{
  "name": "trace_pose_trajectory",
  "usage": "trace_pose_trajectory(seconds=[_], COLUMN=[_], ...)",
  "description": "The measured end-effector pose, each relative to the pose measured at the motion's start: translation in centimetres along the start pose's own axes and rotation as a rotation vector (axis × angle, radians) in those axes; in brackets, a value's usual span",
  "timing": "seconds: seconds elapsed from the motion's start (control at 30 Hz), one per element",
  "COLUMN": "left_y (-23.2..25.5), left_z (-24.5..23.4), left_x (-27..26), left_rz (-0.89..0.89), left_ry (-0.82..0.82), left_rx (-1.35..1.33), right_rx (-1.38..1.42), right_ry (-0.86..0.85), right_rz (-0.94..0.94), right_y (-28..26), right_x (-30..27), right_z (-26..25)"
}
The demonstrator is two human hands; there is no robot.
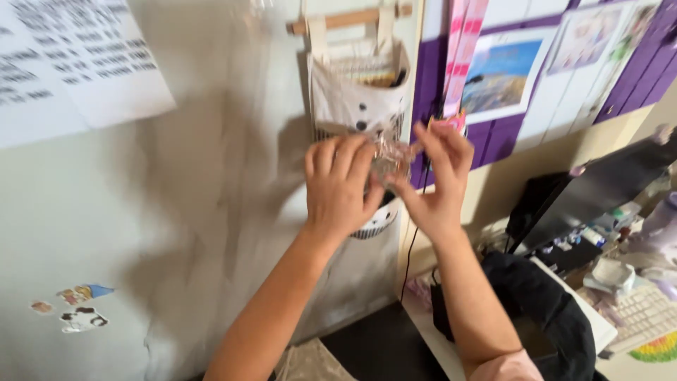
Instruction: Hanging a wall organizer and then assembling a decorative banner by stringing together cards with letters and dog photos.
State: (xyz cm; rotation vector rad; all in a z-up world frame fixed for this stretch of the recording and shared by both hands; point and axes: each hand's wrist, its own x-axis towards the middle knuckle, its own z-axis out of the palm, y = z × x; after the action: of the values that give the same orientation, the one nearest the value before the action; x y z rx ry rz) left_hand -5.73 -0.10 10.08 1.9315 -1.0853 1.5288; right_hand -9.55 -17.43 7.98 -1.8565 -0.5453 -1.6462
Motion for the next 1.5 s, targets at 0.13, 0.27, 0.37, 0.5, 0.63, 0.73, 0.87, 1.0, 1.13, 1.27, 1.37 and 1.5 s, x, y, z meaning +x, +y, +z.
trace_pose_trajectory(seconds=[0.13,0.27,0.37,0.5,0.63,0.73,0.87,1.0,1.13,1.27,1.37,1.5], left_y=[-2.6,-5.9,-6.7,-7.0,-7.8,-8.2,-7.8,-7.4,-7.7,-7.8,-7.6,-6.8], left_z=[-0.5,0.0,-0.5,-0.6,0.1,0.8,0.2,-0.3,-0.2,-0.1,-0.3,-1.0], left_x=[4.9,9.7,12.3,13.7,14.1,14.1,14.3,14.2,14.4,14.0,13.4,11.6], left_rz=[-0.041,-0.181,-0.226,-0.225,-0.188,-0.216,-0.199,-0.195,-0.219,-0.2,-0.178,-0.103], left_ry=[0.093,0.292,0.208,0.066,0.052,0.046,0.096,0.099,0.079,0.088,0.097,0.198], left_rx=[0.021,0.049,0.063,0.069,0.109,0.062,0.01,-0.023,-0.017,-0.017,-0.042,-0.068], right_rx=[-0.035,-0.178,-0.243,-0.418,-0.489,-0.505,-0.511,-0.543,-0.507,-0.458,-0.354,-0.215], right_ry=[0.041,0.016,-0.028,-0.112,-0.08,-0.067,-0.094,-0.134,-0.16,-0.208,-0.181,-0.048], right_rz=[-0.097,-0.255,-0.325,-0.394,-0.458,-0.459,-0.458,-0.455,-0.403,-0.348,-0.302,-0.181], right_y=[-0.2,-0.2,-0.2,0.3,0.1,-0.2,-0.7,-0.4,-1.4,-2.0,-2.3,-3.4], right_x=[6.7,12.2,14.7,16.2,16.5,16.8,17.3,17.4,17.6,17.7,16.9,14.3], right_z=[-0.7,-0.6,0.1,1.1,1.6,2.0,2.4,3.0,2.8,2.1,1.3,-0.6])
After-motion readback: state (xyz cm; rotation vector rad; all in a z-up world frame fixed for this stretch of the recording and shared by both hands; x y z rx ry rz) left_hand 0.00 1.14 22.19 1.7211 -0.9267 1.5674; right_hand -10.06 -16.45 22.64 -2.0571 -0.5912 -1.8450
